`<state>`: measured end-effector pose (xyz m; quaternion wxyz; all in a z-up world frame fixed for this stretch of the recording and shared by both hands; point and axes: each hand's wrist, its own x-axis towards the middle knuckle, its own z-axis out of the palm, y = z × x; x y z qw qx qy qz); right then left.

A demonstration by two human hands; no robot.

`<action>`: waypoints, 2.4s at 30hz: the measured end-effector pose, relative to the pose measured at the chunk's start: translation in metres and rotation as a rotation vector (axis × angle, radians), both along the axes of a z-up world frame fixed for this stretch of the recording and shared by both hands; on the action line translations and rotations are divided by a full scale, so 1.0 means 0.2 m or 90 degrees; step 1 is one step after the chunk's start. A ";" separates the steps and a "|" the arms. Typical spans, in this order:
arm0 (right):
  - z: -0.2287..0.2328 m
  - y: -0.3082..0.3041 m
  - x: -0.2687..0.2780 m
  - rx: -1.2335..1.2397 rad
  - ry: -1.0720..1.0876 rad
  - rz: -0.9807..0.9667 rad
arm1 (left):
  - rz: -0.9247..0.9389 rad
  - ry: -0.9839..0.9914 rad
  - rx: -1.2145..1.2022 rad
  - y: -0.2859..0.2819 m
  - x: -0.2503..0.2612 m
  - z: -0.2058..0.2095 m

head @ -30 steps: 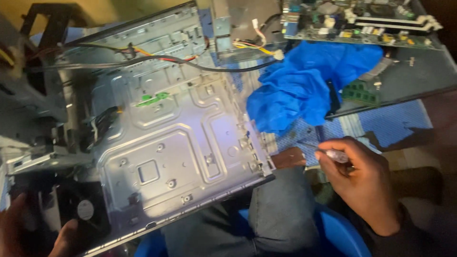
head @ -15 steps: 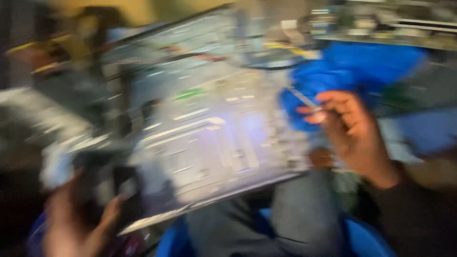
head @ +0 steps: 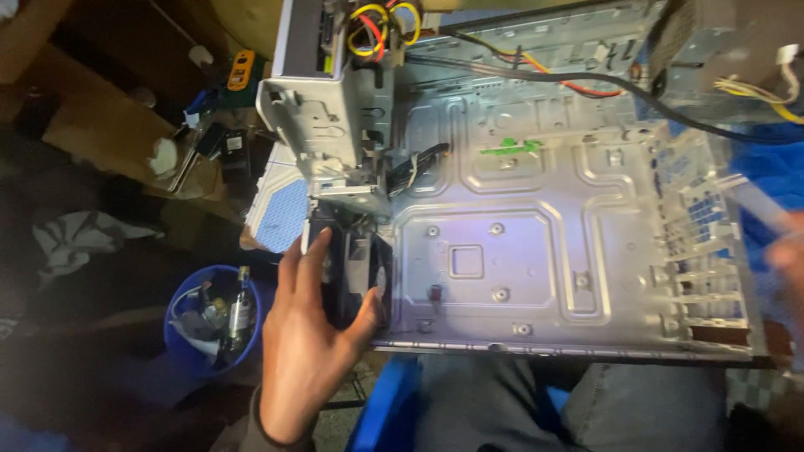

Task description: Disassembling and repairing components inside a desktop computer tower, including the internal cooling fan.

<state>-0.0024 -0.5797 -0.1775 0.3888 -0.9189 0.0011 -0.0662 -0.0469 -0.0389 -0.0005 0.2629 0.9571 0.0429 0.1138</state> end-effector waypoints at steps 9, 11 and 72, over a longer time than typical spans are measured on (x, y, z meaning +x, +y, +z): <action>1.00 1.33 0.17 -0.241 -0.103 0.274 | -0.005 -0.028 -0.074 0.01 -0.02 -0.04; 0.96 1.41 0.28 -0.136 -0.117 0.423 | -0.006 -0.047 -0.055 0.01 0.00 -0.04; 0.50 1.86 0.60 0.063 0.081 0.652 | 0.067 0.096 -0.168 -0.04 0.09 -0.05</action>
